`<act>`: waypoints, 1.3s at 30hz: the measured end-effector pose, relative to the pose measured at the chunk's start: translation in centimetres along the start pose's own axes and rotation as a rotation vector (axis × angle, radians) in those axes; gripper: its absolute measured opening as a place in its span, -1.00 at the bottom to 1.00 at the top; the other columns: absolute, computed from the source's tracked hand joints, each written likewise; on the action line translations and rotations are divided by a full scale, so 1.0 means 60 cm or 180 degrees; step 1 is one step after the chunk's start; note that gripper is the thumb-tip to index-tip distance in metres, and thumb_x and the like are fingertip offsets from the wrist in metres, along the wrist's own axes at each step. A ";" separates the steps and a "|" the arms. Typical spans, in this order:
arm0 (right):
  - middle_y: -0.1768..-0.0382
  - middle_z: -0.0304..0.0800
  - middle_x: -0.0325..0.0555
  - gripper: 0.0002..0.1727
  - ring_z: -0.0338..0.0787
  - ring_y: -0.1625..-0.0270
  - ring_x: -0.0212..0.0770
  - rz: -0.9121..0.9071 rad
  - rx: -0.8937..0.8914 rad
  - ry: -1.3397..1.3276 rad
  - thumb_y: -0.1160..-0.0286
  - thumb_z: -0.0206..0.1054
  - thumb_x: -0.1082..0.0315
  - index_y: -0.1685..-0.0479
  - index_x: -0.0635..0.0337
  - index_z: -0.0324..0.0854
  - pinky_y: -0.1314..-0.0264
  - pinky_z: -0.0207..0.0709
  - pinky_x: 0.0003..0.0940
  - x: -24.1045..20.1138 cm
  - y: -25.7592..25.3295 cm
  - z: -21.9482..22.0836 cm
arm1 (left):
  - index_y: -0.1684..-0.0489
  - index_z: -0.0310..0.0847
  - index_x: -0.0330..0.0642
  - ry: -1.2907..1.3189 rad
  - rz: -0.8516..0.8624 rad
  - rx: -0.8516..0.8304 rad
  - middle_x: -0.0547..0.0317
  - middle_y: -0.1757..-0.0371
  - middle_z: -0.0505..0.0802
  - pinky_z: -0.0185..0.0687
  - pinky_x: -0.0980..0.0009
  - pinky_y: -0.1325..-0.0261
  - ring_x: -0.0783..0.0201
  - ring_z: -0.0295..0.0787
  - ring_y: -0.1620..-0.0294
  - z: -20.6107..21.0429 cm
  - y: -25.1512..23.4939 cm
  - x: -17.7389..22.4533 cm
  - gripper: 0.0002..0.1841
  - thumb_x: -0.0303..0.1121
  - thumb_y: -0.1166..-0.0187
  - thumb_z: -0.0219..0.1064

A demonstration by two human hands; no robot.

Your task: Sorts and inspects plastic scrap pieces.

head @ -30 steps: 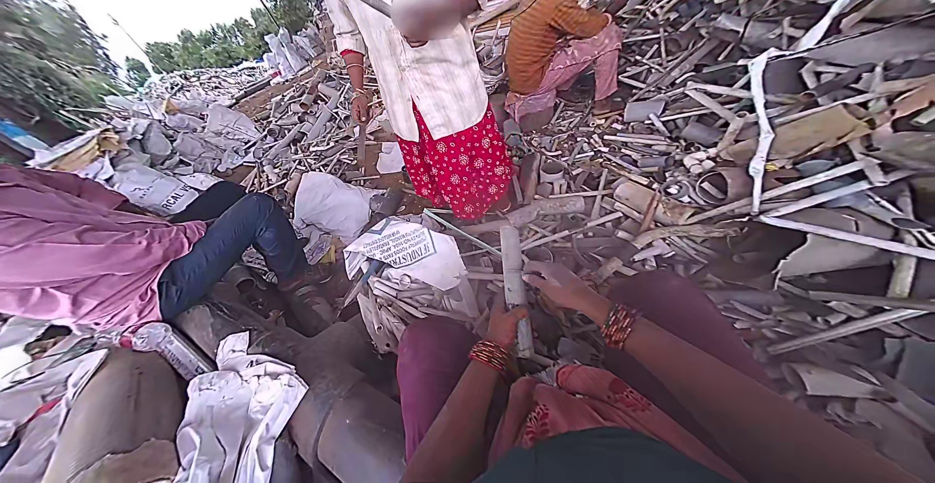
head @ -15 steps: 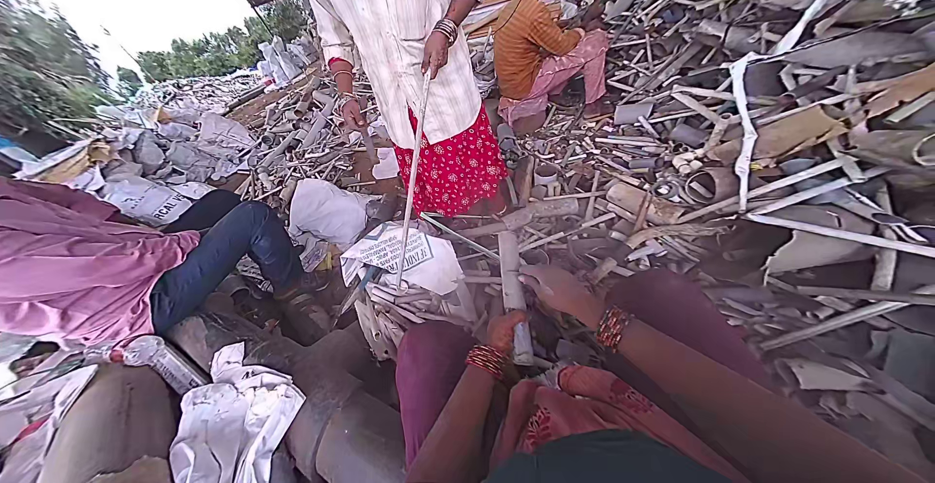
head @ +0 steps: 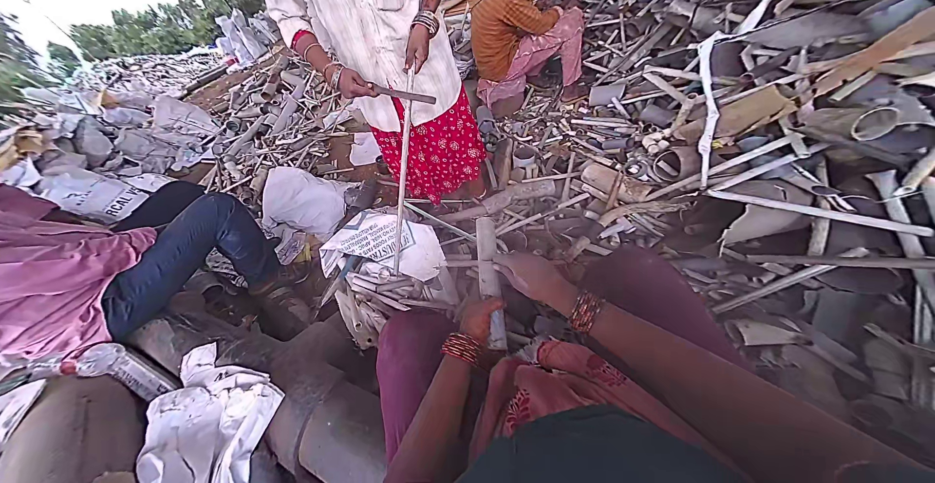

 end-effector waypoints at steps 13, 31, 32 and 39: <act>-0.01 0.80 0.27 -0.60 0.80 -0.13 0.28 0.0218 0.0721 -0.0066 -0.88 -0.01 0.18 -0.33 0.21 0.61 -0.18 0.58 0.22 0.017 -0.001 -0.016 | -0.71 -0.02 -0.30 -0.0078 0.0076 -0.0213 0.01 0.13 0.68 0.72 0.37 0.37 0.30 0.70 0.43 0.002 0.001 0.001 -0.21 -0.56 -0.37 0.26; 0.25 0.77 0.26 -0.64 0.82 0.18 0.31 0.0167 0.1466 0.0004 -0.85 0.07 0.17 -0.18 0.24 0.65 0.23 0.62 0.23 0.033 0.010 -0.032 | -0.59 0.03 -0.31 0.0157 0.0064 -0.0499 0.14 0.33 0.69 0.75 0.42 0.48 0.33 0.72 0.55 -0.006 -0.011 0.009 -0.23 -0.56 -0.23 0.24; 0.28 0.76 0.25 -0.65 0.82 0.23 0.30 0.0204 0.1576 0.0032 -0.85 0.07 0.16 -0.17 0.23 0.64 0.30 0.62 0.22 0.040 0.014 -0.035 | -0.56 0.08 -0.32 0.0054 0.0106 -0.0467 0.13 0.33 0.69 0.75 0.41 0.48 0.33 0.72 0.56 -0.001 -0.013 0.007 -0.22 -0.54 -0.17 0.27; 0.17 0.77 0.30 -0.57 0.82 0.02 0.32 0.0419 0.0961 -0.0069 -0.89 -0.04 0.16 -0.18 0.35 0.59 0.00 0.62 0.21 0.027 -0.015 -0.014 | -0.73 0.02 -0.33 -0.0632 0.0164 -0.0145 -0.10 -0.12 0.67 0.72 0.34 0.22 0.28 0.72 0.26 -0.012 -0.004 0.004 -0.08 -0.48 -0.20 0.38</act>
Point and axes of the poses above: each hand's wrist, its own y-axis away from the middle knuckle, its own z-axis out of the palm, x = y × z, the point moved 2 cm from there along -y, towards the middle knuckle
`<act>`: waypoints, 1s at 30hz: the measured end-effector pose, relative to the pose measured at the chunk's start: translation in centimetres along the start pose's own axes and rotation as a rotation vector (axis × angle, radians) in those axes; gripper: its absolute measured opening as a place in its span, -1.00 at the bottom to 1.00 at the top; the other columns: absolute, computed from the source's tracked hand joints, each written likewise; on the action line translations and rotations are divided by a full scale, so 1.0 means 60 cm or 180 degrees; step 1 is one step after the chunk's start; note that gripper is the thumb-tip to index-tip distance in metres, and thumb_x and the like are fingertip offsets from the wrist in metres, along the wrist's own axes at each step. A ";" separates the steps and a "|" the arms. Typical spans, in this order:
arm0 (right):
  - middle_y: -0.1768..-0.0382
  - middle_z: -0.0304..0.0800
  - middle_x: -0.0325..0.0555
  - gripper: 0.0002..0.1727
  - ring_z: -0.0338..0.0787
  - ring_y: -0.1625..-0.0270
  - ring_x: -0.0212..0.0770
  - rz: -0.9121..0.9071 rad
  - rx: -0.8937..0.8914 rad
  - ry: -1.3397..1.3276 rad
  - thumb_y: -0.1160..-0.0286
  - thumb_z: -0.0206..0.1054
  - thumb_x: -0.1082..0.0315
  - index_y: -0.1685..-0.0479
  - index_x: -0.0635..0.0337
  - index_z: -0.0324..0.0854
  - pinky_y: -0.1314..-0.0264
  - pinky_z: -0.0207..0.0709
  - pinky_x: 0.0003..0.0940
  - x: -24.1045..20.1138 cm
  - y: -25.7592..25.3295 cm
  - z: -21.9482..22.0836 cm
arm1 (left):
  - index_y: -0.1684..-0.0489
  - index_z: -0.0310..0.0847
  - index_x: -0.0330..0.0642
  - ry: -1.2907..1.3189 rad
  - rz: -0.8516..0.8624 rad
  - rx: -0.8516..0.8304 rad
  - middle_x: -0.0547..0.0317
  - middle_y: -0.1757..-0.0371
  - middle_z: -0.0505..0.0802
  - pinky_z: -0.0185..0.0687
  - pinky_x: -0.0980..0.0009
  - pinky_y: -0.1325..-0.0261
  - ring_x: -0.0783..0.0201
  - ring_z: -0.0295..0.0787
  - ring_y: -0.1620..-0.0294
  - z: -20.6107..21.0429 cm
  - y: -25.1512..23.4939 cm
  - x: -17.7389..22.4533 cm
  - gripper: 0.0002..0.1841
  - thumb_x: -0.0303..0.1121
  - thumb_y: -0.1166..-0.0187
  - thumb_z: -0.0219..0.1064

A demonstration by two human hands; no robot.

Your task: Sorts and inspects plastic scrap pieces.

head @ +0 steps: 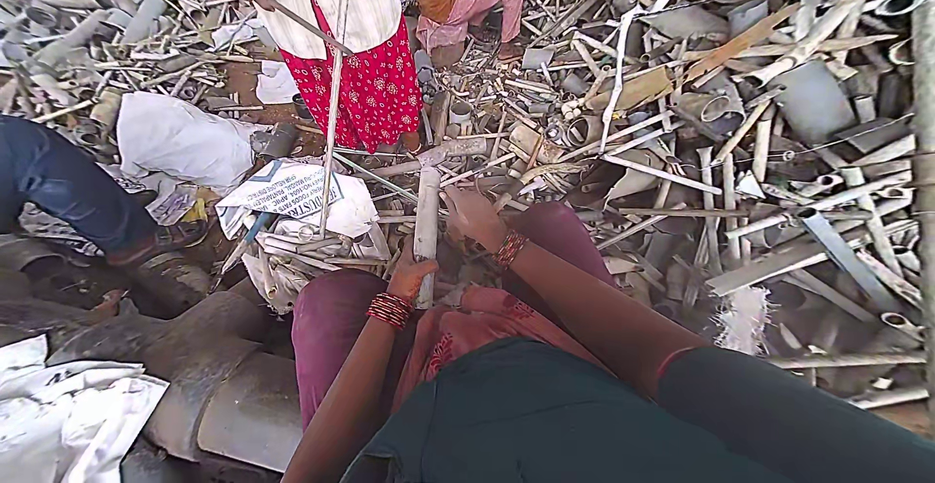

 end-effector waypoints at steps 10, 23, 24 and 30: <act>0.17 0.78 0.32 -0.52 0.81 -0.01 0.31 -0.0120 0.0081 -0.0298 -0.90 -0.04 0.14 -0.05 0.40 0.65 -0.05 0.60 0.24 -0.001 0.005 0.006 | -0.65 0.12 -0.37 -0.0111 0.0025 0.0106 -0.17 -0.16 0.65 0.75 0.32 0.19 0.22 0.75 0.21 0.004 -0.004 0.001 -0.15 -0.50 -0.22 0.42; 0.15 0.81 0.21 -0.55 0.83 0.00 0.23 -0.0274 -0.0230 0.0009 -0.86 0.01 0.10 -0.07 0.28 0.69 0.00 0.60 0.20 -0.016 0.006 0.024 | -0.68 0.10 -0.43 -0.0427 -0.0021 0.0281 -0.28 -0.27 0.65 0.67 0.24 -0.12 0.15 0.70 -0.06 0.002 0.002 0.005 -0.18 -0.51 -0.30 0.39; 0.16 0.81 0.22 -0.55 0.84 0.01 0.25 -0.0196 -0.0041 -0.0111 -0.86 0.01 0.10 -0.04 0.28 0.70 0.02 0.62 0.22 -0.008 -0.005 0.020 | -0.70 0.07 -0.44 -0.0499 -0.0007 0.0264 -0.30 -0.29 0.64 0.66 0.23 -0.15 0.14 0.70 -0.09 -0.001 0.004 0.009 -0.17 -0.52 -0.32 0.38; -0.03 0.79 0.27 -0.55 0.78 -0.16 0.30 -0.0055 -0.0318 -0.0412 -0.87 -0.03 0.14 -0.29 0.28 0.63 -0.14 0.56 0.28 0.013 -0.005 0.002 | -0.62 0.11 -0.45 -0.0299 0.0129 0.0300 -0.10 0.07 0.68 0.71 0.39 0.25 0.32 0.69 0.34 0.021 0.019 -0.004 -0.25 -0.61 -0.31 0.30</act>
Point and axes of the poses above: each hand's wrist, its own y-axis away from the middle knuckle, its own z-axis out of the palm, x = y × z, the point moved 2 cm from there along -y, towards the middle knuckle
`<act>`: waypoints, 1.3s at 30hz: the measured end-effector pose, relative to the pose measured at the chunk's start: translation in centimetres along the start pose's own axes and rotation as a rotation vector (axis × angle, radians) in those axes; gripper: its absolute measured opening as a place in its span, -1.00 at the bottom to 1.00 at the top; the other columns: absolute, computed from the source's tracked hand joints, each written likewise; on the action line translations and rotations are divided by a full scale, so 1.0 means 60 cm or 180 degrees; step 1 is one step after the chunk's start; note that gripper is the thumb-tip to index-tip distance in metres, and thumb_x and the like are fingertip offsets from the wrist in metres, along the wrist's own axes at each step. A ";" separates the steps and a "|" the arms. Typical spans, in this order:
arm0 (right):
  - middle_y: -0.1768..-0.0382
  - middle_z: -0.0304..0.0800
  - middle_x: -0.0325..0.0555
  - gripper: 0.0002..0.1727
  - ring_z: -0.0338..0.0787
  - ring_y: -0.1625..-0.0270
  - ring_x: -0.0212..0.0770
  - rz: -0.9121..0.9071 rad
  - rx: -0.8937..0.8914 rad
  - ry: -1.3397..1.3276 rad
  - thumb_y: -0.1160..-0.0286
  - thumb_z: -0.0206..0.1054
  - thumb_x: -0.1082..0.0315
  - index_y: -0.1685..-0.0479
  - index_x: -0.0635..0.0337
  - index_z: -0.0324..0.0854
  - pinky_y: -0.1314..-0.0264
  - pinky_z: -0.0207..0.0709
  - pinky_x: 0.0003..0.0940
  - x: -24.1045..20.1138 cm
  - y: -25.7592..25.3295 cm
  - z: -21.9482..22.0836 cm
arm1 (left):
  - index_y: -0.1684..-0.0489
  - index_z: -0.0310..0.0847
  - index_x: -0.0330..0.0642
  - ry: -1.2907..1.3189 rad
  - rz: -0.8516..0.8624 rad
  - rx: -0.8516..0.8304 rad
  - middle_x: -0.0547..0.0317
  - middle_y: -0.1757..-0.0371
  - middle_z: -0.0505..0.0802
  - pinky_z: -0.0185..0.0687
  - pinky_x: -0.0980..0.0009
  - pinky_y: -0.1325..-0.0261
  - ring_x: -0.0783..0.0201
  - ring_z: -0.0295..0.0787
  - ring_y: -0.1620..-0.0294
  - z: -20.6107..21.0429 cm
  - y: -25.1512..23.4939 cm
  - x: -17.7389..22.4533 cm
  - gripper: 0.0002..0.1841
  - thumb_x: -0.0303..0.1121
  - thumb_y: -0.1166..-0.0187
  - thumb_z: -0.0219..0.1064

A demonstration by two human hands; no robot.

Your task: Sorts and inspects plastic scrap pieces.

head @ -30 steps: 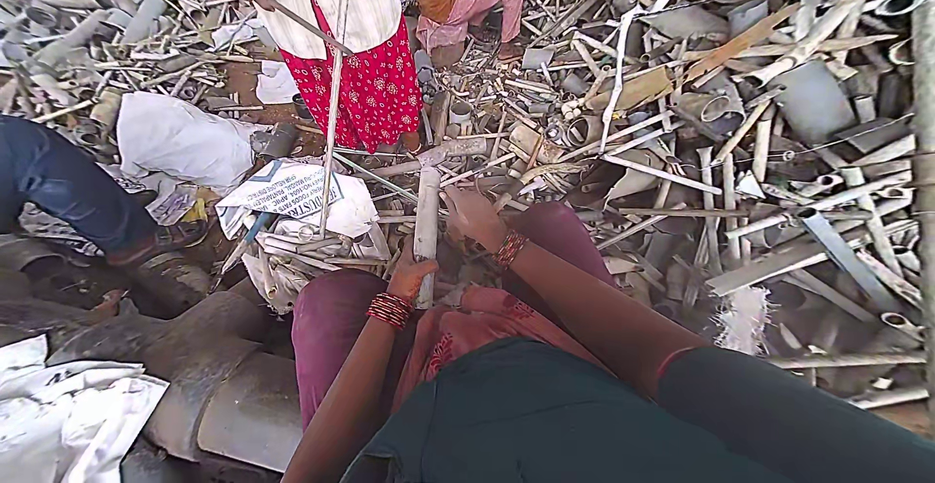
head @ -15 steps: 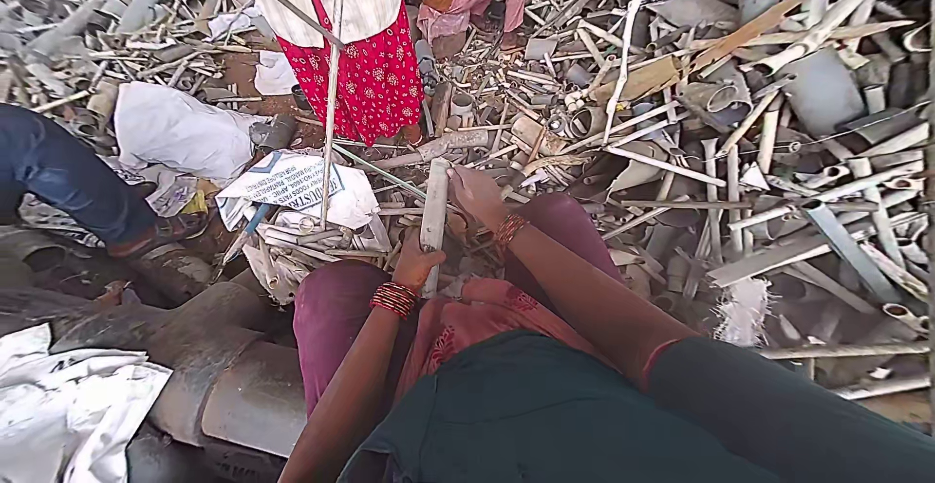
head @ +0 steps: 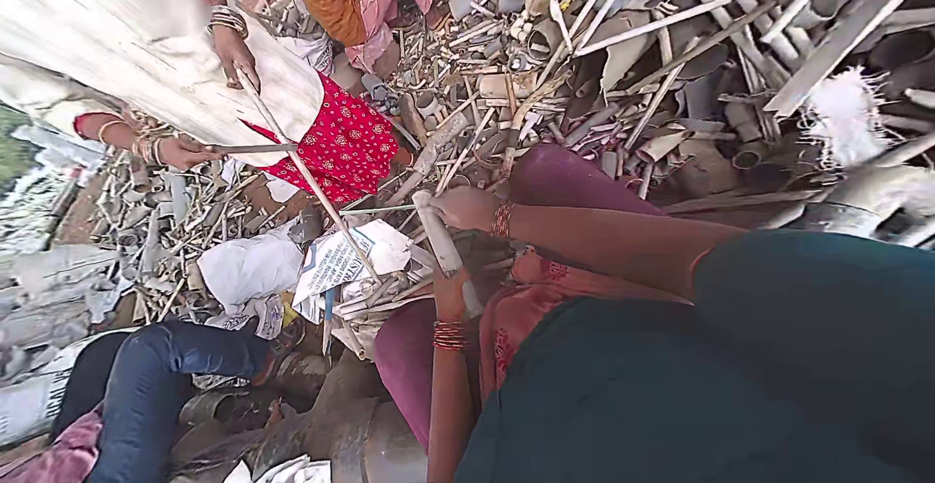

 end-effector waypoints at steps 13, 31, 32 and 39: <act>0.01 0.79 0.28 -0.49 0.80 -0.12 0.30 0.0254 0.0420 -0.0390 -0.90 -0.11 0.07 -0.16 0.31 0.62 -0.09 0.58 0.28 0.024 -0.013 -0.035 | -0.59 0.16 -0.50 -0.0564 0.0254 0.0115 -0.12 0.01 0.70 0.70 0.36 0.12 0.33 0.69 0.23 0.005 -0.007 -0.012 -0.09 -0.42 -0.04 0.44; 0.25 0.61 0.10 -0.50 0.59 0.19 -0.06 0.0137 0.0977 -0.2606 -0.92 -0.14 0.19 -0.05 0.43 0.62 -0.01 0.43 -0.06 0.027 -0.020 -0.049 | -0.11 0.25 -0.29 0.1599 0.0350 -0.0793 0.20 0.50 0.75 0.73 0.42 0.54 0.34 0.74 0.63 -0.010 -0.021 -0.018 -0.38 -0.32 -0.06 0.49; 0.21 0.64 0.14 -0.52 0.62 0.14 -0.02 0.0132 0.0923 -0.2577 -0.91 -0.11 0.17 -0.10 0.42 0.61 -0.06 0.44 -0.02 0.023 -0.017 -0.050 | -0.05 0.30 -0.28 0.1707 0.0309 -0.0892 0.19 0.50 0.77 0.72 0.42 0.53 0.33 0.75 0.62 -0.009 -0.020 -0.020 -0.41 -0.31 -0.05 0.51; 0.16 0.59 0.07 -0.40 0.49 0.27 -0.14 0.0404 0.0881 -0.2476 -0.76 0.06 -0.14 -0.30 0.26 0.54 0.23 0.37 -0.05 0.000 -0.001 -0.045 | 0.03 0.38 -0.23 0.1558 -0.0573 -0.0130 0.33 0.60 0.70 0.59 0.60 0.55 0.46 0.65 0.69 0.035 0.056 0.087 -0.61 -0.55 -0.06 0.13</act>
Point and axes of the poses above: each hand's wrist, its own y-axis away from the middle knuckle, its own z-axis out of the palm, x = y × z, the point moved 2 cm from there along -y, towards the middle knuckle
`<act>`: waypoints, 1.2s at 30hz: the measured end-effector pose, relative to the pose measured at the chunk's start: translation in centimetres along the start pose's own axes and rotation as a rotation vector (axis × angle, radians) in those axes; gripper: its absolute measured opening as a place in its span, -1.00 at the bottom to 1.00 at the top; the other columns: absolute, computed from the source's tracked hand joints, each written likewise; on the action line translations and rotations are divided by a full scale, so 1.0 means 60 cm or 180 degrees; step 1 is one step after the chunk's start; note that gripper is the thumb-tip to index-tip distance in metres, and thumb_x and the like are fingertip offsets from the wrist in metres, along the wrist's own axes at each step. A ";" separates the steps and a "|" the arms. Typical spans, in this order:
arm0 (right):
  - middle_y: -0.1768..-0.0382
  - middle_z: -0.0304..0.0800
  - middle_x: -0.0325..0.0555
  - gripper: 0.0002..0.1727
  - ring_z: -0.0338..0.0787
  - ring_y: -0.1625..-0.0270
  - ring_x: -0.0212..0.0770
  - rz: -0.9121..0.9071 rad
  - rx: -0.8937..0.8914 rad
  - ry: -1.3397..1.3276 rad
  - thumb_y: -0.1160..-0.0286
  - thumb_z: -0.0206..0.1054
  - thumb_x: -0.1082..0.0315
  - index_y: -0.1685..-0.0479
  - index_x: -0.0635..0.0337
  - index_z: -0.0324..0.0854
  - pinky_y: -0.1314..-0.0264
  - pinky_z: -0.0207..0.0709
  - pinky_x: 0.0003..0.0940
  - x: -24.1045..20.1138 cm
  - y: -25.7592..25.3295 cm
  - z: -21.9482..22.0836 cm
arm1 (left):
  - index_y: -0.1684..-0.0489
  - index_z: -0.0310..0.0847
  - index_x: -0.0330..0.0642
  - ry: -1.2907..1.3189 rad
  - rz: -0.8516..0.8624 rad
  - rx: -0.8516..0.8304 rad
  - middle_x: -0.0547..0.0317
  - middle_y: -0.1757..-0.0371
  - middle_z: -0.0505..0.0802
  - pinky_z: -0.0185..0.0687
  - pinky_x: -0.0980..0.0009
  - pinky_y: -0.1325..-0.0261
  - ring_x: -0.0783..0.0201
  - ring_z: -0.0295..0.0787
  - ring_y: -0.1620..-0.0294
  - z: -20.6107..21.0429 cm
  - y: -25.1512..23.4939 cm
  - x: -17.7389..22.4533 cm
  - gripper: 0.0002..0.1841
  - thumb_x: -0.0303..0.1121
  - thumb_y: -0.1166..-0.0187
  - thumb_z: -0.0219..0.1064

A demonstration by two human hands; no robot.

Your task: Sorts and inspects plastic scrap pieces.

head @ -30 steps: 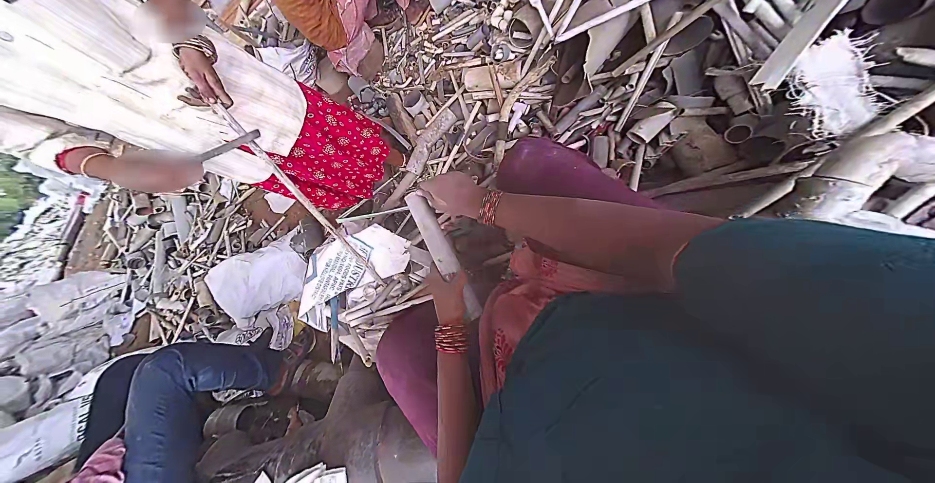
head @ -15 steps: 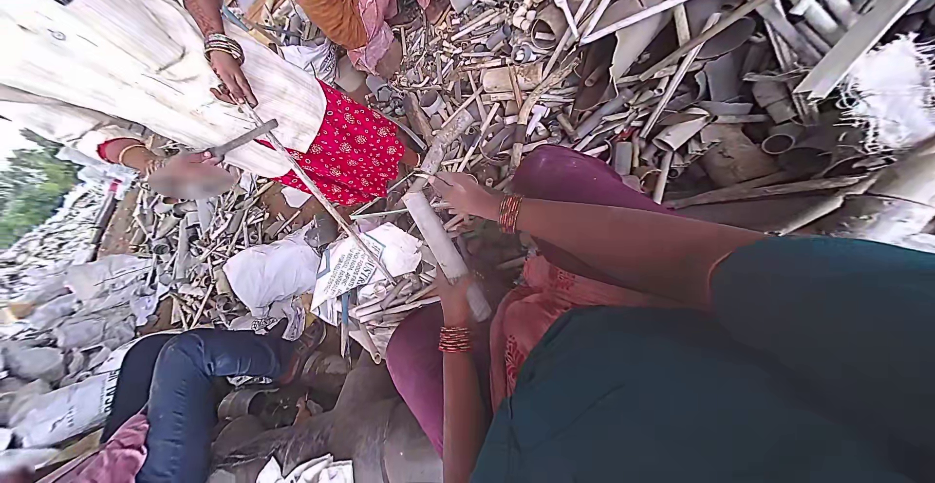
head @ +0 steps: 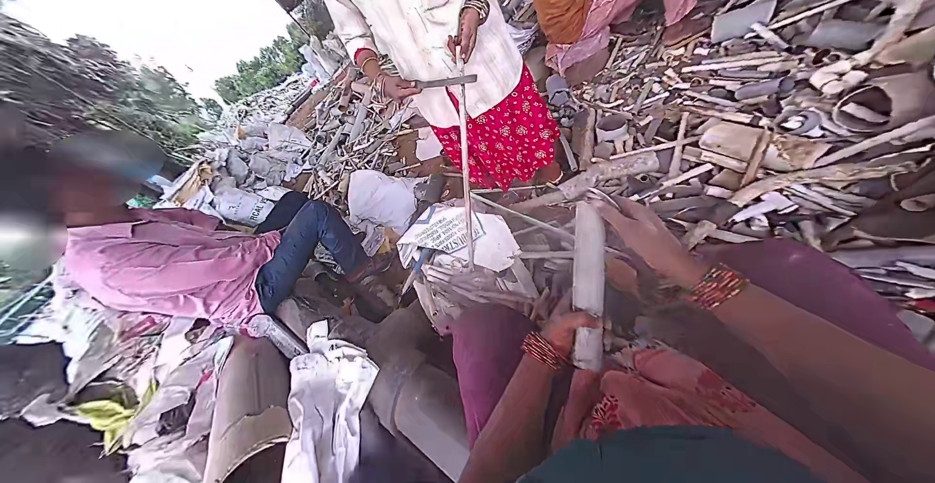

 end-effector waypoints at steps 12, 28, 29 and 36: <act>0.12 0.62 -0.09 -0.54 0.57 0.18 -0.37 0.0232 0.0583 -0.0550 -0.64 0.32 0.04 -0.19 0.29 0.57 0.11 0.44 -0.29 0.000 -0.011 -0.014 | -0.68 0.00 -0.42 -0.1075 0.0309 -0.0609 0.01 0.11 0.69 0.67 0.45 0.19 0.37 0.68 0.35 -0.023 -0.024 0.002 -0.38 -0.58 -0.60 0.14; 0.08 0.54 -0.01 -0.45 0.46 0.30 -0.28 0.0321 0.0494 -0.0481 -0.64 0.34 0.02 -0.38 0.26 0.45 0.26 0.36 -0.25 0.017 -0.014 0.001 | -0.57 0.36 -0.53 -0.2787 0.0964 0.0196 -0.49 -0.35 0.68 0.46 -0.08 -0.54 -0.21 0.66 -0.40 -0.071 -0.089 -0.034 -0.30 -0.18 -0.56 0.44; 0.08 0.53 -0.03 -0.44 0.45 0.32 -0.30 0.0344 0.0489 -0.0459 -0.64 0.34 0.02 -0.41 0.25 0.43 0.28 0.35 -0.28 0.017 -0.014 0.001 | -0.54 0.37 -0.54 -0.2791 0.0986 0.0164 -0.50 -0.33 0.68 0.48 -0.07 -0.53 -0.21 0.66 -0.38 -0.071 -0.090 -0.035 -0.31 -0.21 -0.55 0.45; 0.07 0.54 -0.01 -0.44 0.45 0.31 -0.30 0.0383 0.0433 -0.0475 -0.67 0.30 0.02 -0.44 0.24 0.40 0.27 0.35 -0.27 0.017 -0.014 -0.001 | -0.57 0.32 -0.59 -0.2660 0.1009 -0.0005 -0.59 -0.38 0.61 0.44 -0.09 -0.54 -0.29 0.59 -0.42 -0.074 -0.097 -0.043 -0.24 -0.40 -0.35 0.51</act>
Point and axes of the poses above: each hand's wrist, its own y-axis away from the middle knuckle, its own z-axis out of the palm, x = y × z, the point moved 2 cm from there along -y, towards the middle knuckle
